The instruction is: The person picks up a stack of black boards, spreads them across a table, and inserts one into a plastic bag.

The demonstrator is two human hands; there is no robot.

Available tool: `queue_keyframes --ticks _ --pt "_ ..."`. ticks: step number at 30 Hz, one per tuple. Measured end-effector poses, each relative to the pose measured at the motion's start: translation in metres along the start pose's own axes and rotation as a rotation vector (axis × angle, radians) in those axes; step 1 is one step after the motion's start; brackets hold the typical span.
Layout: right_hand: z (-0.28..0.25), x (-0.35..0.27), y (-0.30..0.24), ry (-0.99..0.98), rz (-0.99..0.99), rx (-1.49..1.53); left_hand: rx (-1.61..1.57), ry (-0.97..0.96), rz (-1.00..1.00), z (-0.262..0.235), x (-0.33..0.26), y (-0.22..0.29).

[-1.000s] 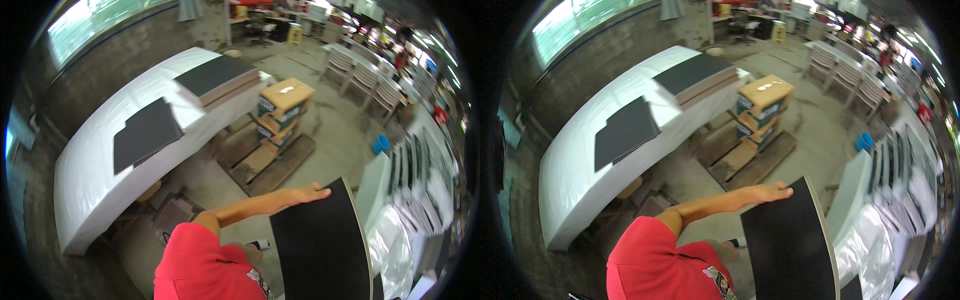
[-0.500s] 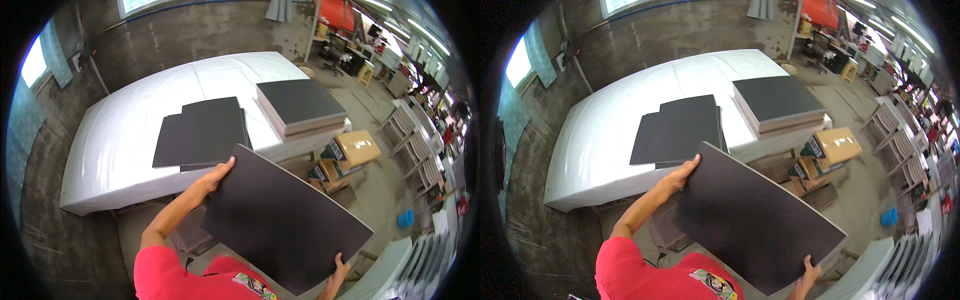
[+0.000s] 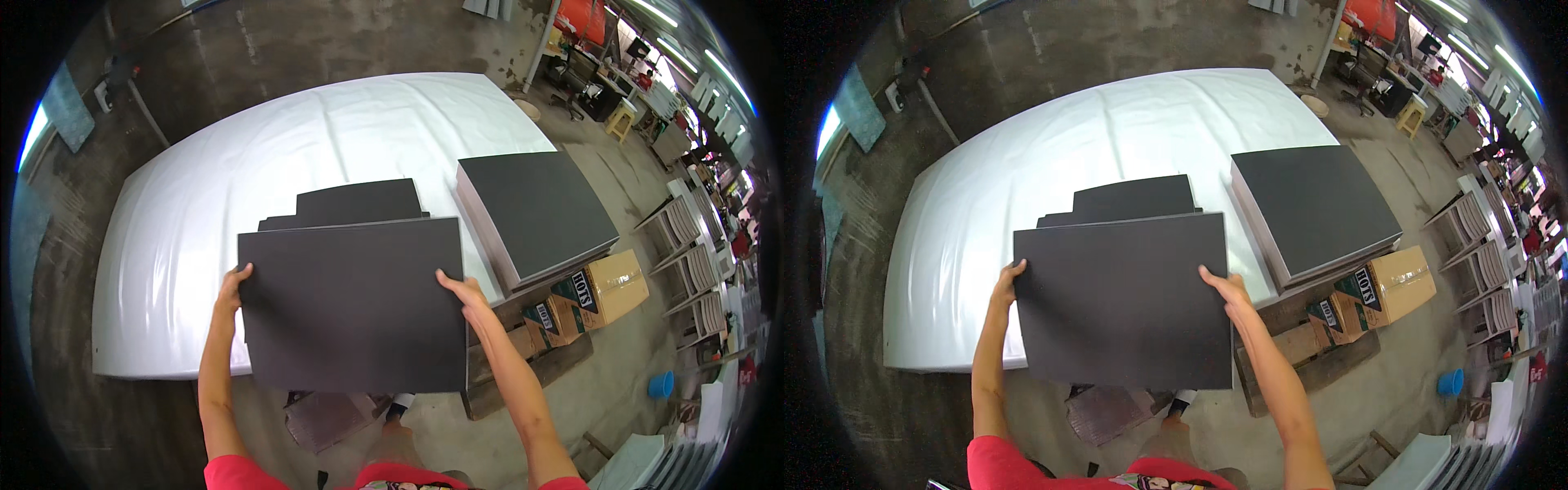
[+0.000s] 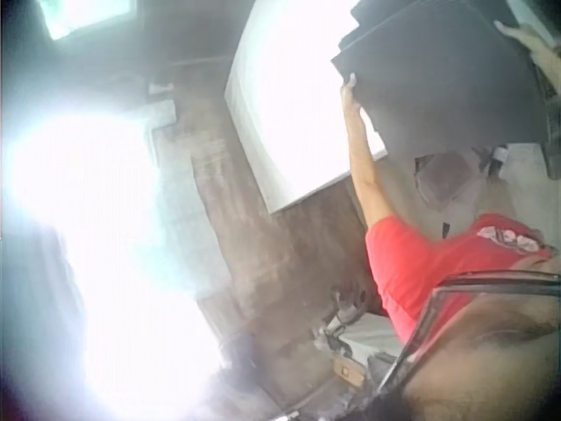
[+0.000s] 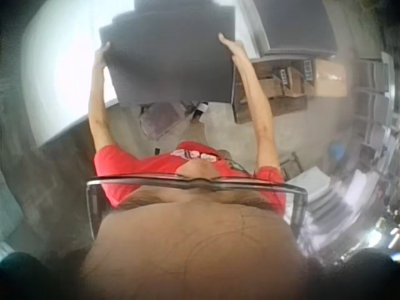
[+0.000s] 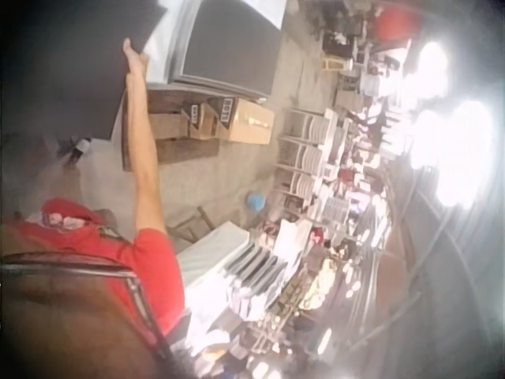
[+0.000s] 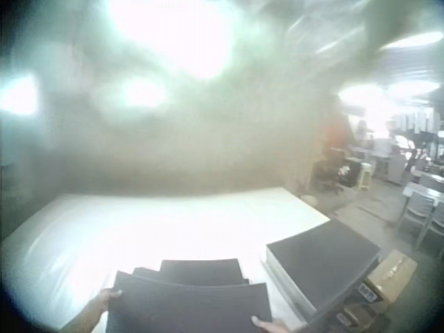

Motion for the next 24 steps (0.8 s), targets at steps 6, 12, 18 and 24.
queue_keyframes --ticks 6,12,18,24 --pt "0.057 0.102 -0.03 0.323 -0.231 -0.58 0.883 0.049 0.157 -0.069 0.076 -0.022" --pt "0.039 0.133 0.007 0.649 -0.41 -0.913 0.886 0.194 -0.011 -0.041 0.054 -0.05" --pt "0.022 0.167 0.003 0.611 -0.181 -0.628 0.609 0.158 0.017 -0.005 0.025 -0.025" --pt "0.032 0.177 -0.027 0.525 -0.187 -0.62 0.681 0.15 0.1 -0.047 0.056 -0.062"
Point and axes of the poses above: each hand's wrist, its own x-axis towards the middle knuckle, its own z-axis out of the palm, y = z × x, the point moved 7 cm from there along x, towards the middle knuckle, and after that the axes turned 11 degrees about z, right-handed, at the moved point
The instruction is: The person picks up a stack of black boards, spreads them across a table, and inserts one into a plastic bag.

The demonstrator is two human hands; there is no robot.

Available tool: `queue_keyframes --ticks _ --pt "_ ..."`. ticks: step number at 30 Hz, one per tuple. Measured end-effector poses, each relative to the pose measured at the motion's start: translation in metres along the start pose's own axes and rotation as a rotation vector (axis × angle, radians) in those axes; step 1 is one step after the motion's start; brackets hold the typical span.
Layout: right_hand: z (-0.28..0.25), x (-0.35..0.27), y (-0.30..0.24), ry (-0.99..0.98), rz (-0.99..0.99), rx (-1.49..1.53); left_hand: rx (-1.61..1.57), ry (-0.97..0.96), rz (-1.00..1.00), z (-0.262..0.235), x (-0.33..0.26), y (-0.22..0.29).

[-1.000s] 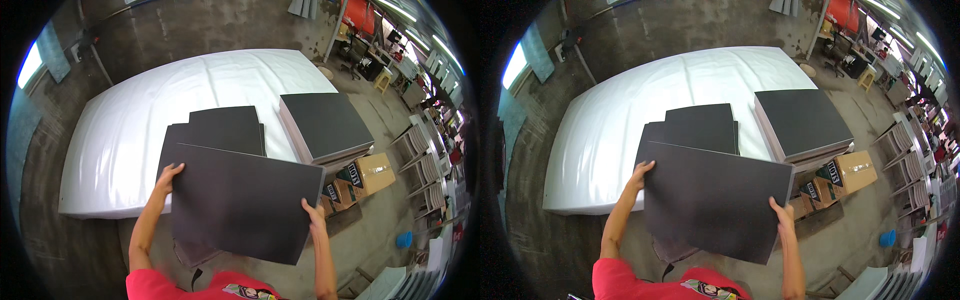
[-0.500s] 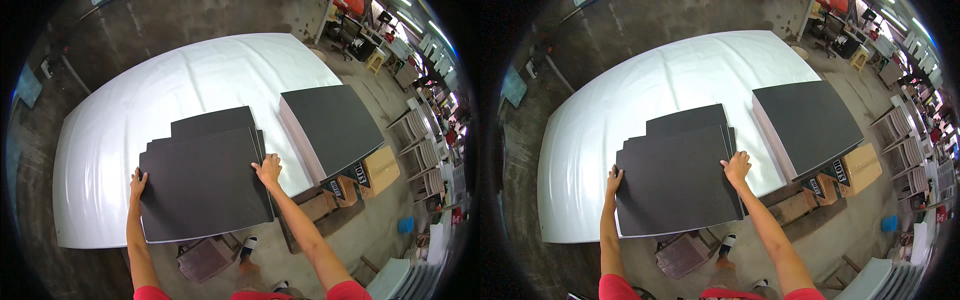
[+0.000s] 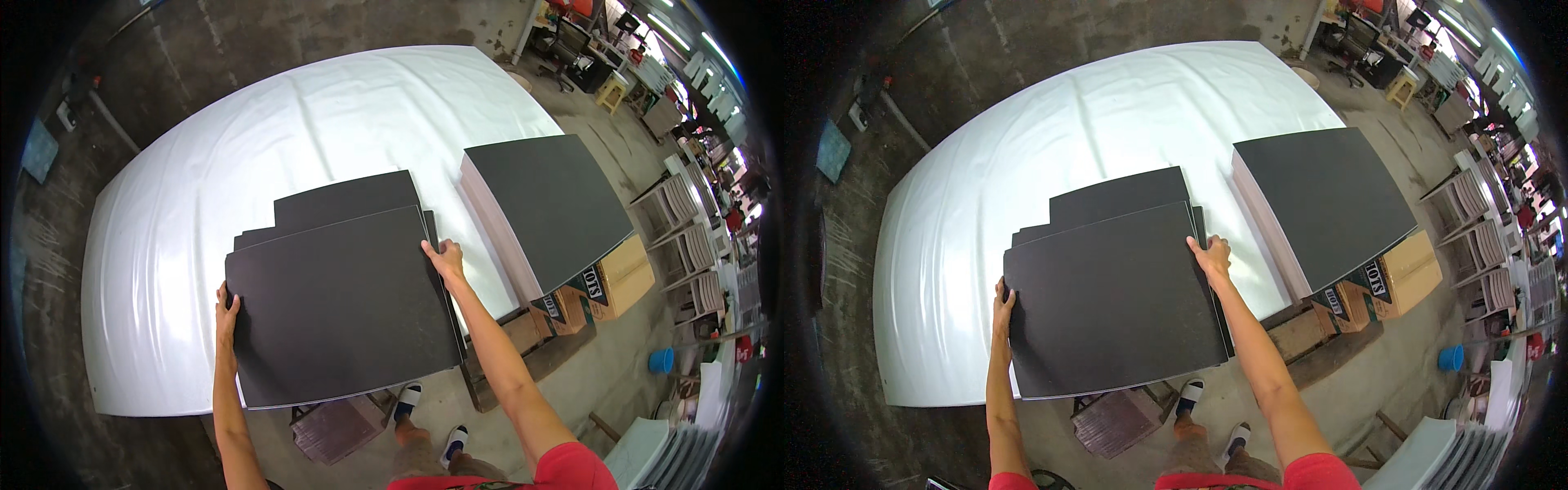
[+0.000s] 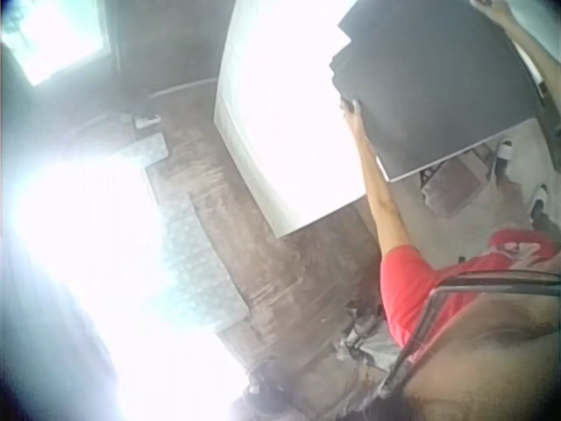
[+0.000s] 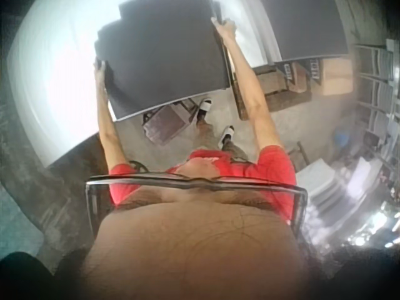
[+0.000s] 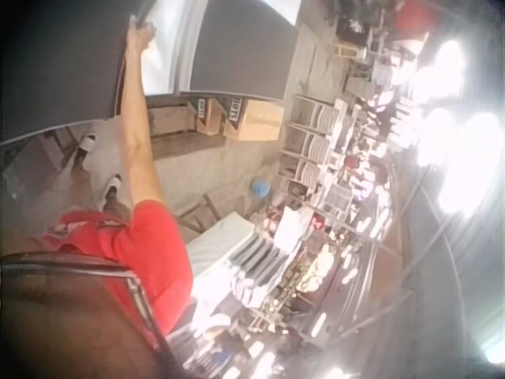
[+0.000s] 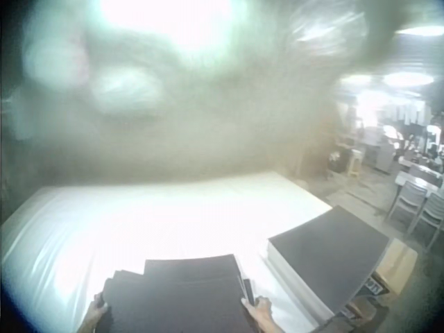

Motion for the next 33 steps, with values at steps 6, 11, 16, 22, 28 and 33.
queue_keyframes --ticks 6,11,16,22,28,33 --pt "-0.003 0.001 -0.022 -0.024 -0.036 0.276 0.081 0.047 0.024 0.0 0.001 -0.001" --pt "-0.013 -0.026 -0.046 -0.467 0.12 0.662 0.133 0.069 0.008 -0.007 -0.008 0.007" --pt "-0.062 -0.079 -0.084 -0.22 -0.224 0.613 -0.043 0.062 0.062 0.009 -0.026 0.043" --pt "-0.153 -0.211 -0.119 -0.181 -0.588 0.779 -0.653 -0.06 0.037 -0.028 -0.009 -0.011" --pt "-0.208 -0.244 -0.111 -0.332 -0.624 0.978 -1.244 -0.224 0.451 -0.125 -0.039 -0.005" --pt "-0.263 -0.234 -0.111 -0.35 -0.933 0.962 -1.473 -0.157 0.487 -0.16 -0.094 0.034"
Point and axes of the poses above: each hand's wrist, its own x-axis towards the middle knuckle, its own z-axis out of the palm, y = z × x, the point moved 7 cm from there along x, towards the middle knuckle, and after that the axes turned 11 degrees about z, right-handed, at the moved point
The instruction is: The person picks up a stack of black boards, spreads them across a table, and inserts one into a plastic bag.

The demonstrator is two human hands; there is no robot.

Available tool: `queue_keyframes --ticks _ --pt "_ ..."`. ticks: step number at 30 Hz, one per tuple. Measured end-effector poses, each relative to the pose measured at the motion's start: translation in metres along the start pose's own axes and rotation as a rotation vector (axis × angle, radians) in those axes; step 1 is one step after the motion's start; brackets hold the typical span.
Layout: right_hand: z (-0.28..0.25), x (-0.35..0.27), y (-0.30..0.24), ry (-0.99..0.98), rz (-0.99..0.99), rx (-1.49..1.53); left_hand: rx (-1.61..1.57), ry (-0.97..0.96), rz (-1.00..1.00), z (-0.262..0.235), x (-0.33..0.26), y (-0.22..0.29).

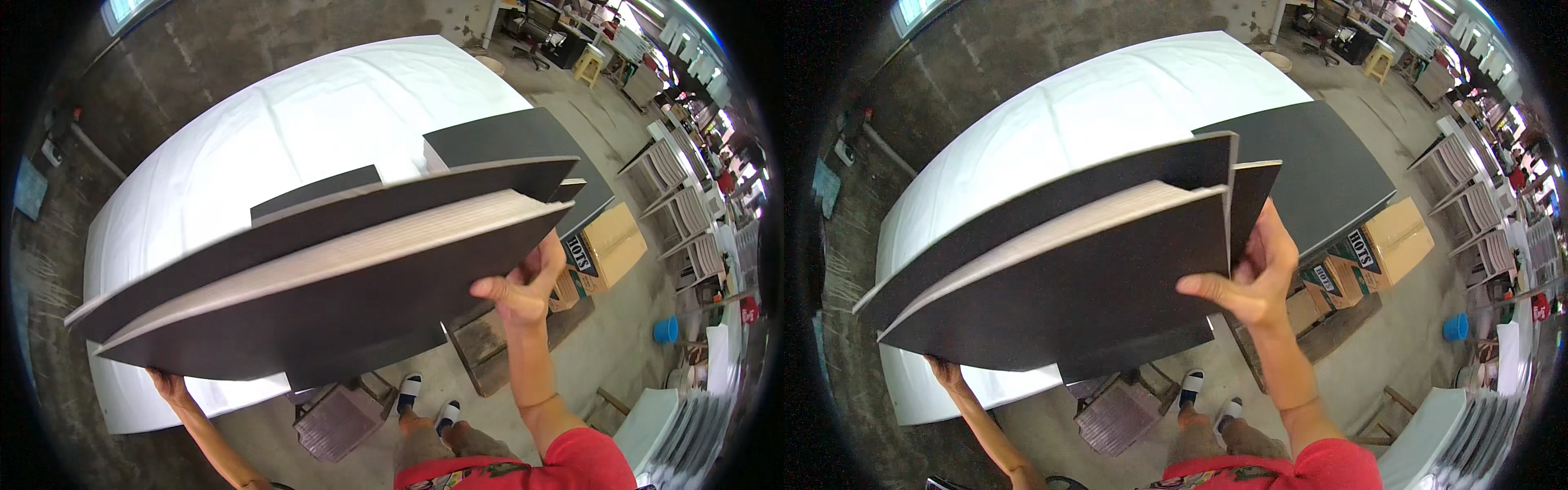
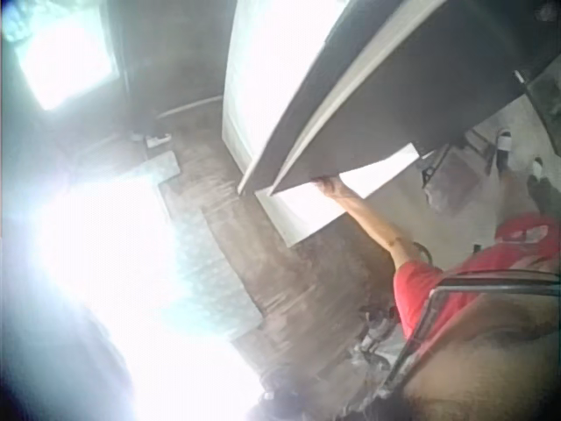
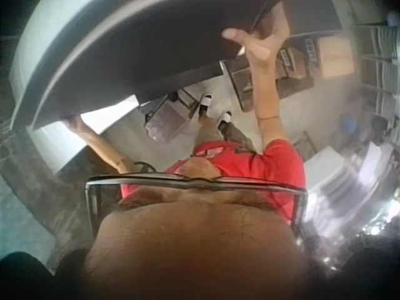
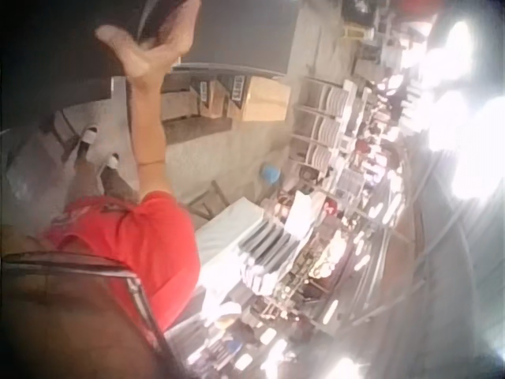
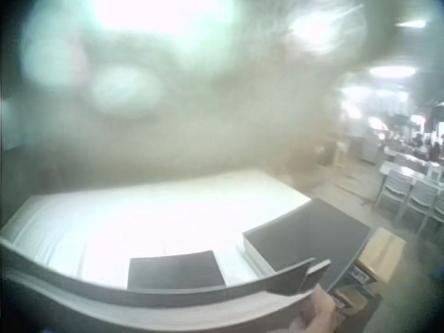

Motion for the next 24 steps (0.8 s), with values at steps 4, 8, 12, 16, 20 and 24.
queue_keyframes --ticks 4,8,12,16,20,24 --pt "-0.042 -0.012 0.063 -0.165 0.205 -0.165 0.505 0.022 -0.088 0.073 0.004 -0.101" --pt "-0.077 -0.035 0.146 -0.041 0.312 0.108 0.414 -0.084 -0.064 0.001 -0.048 -0.085" --pt "-0.087 -0.03 0.163 -0.171 0.288 -0.21 0.474 -0.135 -0.067 -0.015 -0.054 -0.081" --pt "-0.096 -0.044 0.188 -0.065 0.23 -0.196 0.463 -0.051 -0.013 0.011 -0.037 -0.105" --pt "-0.114 -0.044 0.168 0.193 0.231 -0.241 0.242 0.59 0.016 0.03 -0.042 -0.137" --pt "-0.121 0.007 0.106 0.215 0.466 -0.638 1.13 -0.041 0.046 0.135 -0.05 -0.124"
Point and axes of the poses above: each hand's wrist, its own x-axis towards the middle knuckle, its own z-axis out of the palm, y = z × x, the point moved 7 cm from there along x, towards the middle knuckle, and after that the axes turned 11 degrees about z, right-handed, at the moved point
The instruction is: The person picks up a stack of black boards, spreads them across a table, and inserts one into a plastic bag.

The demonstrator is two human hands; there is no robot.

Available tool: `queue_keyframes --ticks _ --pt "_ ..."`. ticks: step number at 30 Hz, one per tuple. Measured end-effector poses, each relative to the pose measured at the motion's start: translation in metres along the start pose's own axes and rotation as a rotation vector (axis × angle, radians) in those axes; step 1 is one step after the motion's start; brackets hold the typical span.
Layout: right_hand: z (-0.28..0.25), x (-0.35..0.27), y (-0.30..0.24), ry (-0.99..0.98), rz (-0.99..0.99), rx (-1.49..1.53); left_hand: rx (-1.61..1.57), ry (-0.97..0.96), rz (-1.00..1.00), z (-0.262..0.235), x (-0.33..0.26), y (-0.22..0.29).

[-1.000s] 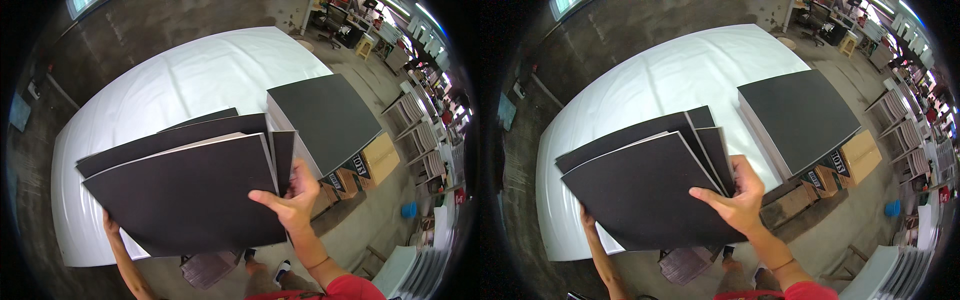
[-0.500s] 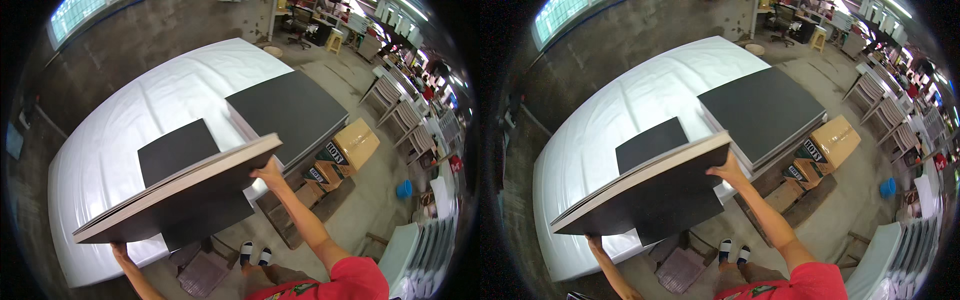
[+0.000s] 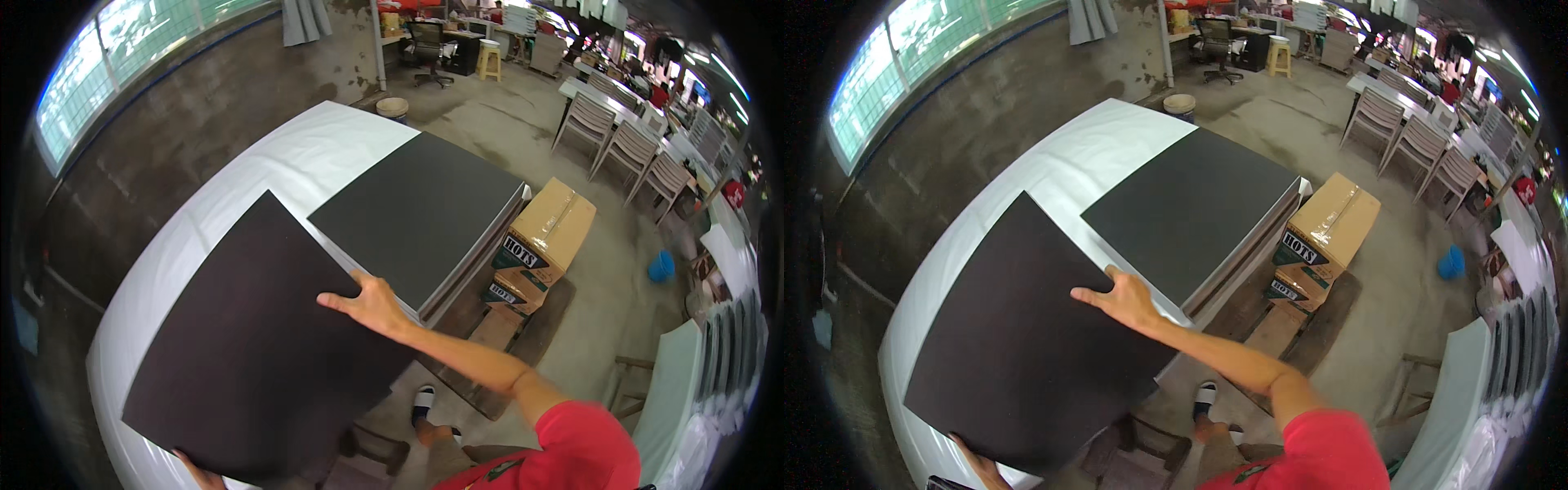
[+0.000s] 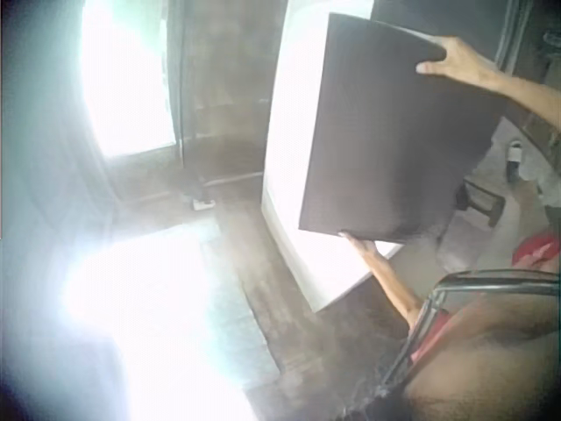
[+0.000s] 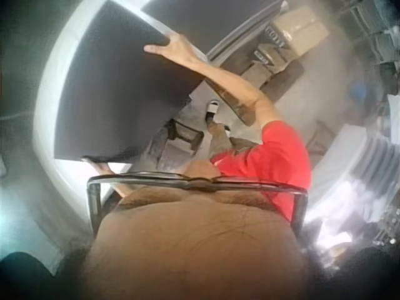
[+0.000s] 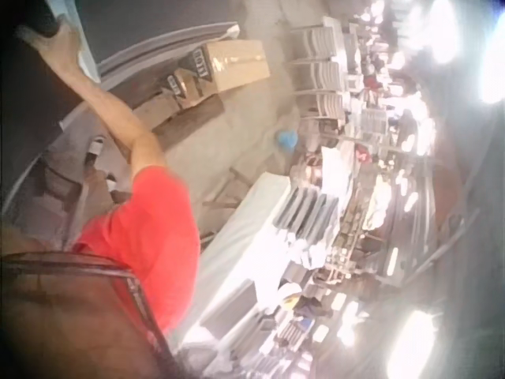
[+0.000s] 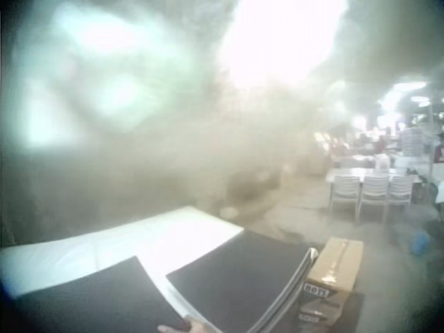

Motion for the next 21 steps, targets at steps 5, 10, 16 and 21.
queue_keyframes --ticks 5,10,16,21 --pt "-0.095 0.076 -0.032 0.028 -0.003 -0.144 -0.564 0.024 -0.406 0.149 0.006 0.031" --pt "-0.197 0.198 -0.001 0.225 -0.039 -0.429 0.095 -0.429 -0.11 0.293 0.023 0.031" --pt "-0.293 0.343 0.032 0.208 0.108 -0.742 -0.497 -0.273 -0.634 0.471 0.078 0.068" --pt "-0.353 0.377 0.151 0.112 0.31 -0.756 -0.412 -0.296 -0.682 0.571 0.078 0.005"
Point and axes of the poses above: each hand's wrist, its own x-axis towards the middle knuckle, its own z-axis out of the palm, y = z × x, the point moved 7 cm from there along x, towards the middle knuckle, and after that the axes turned 11 degrees about z, right-handed, at the moved point
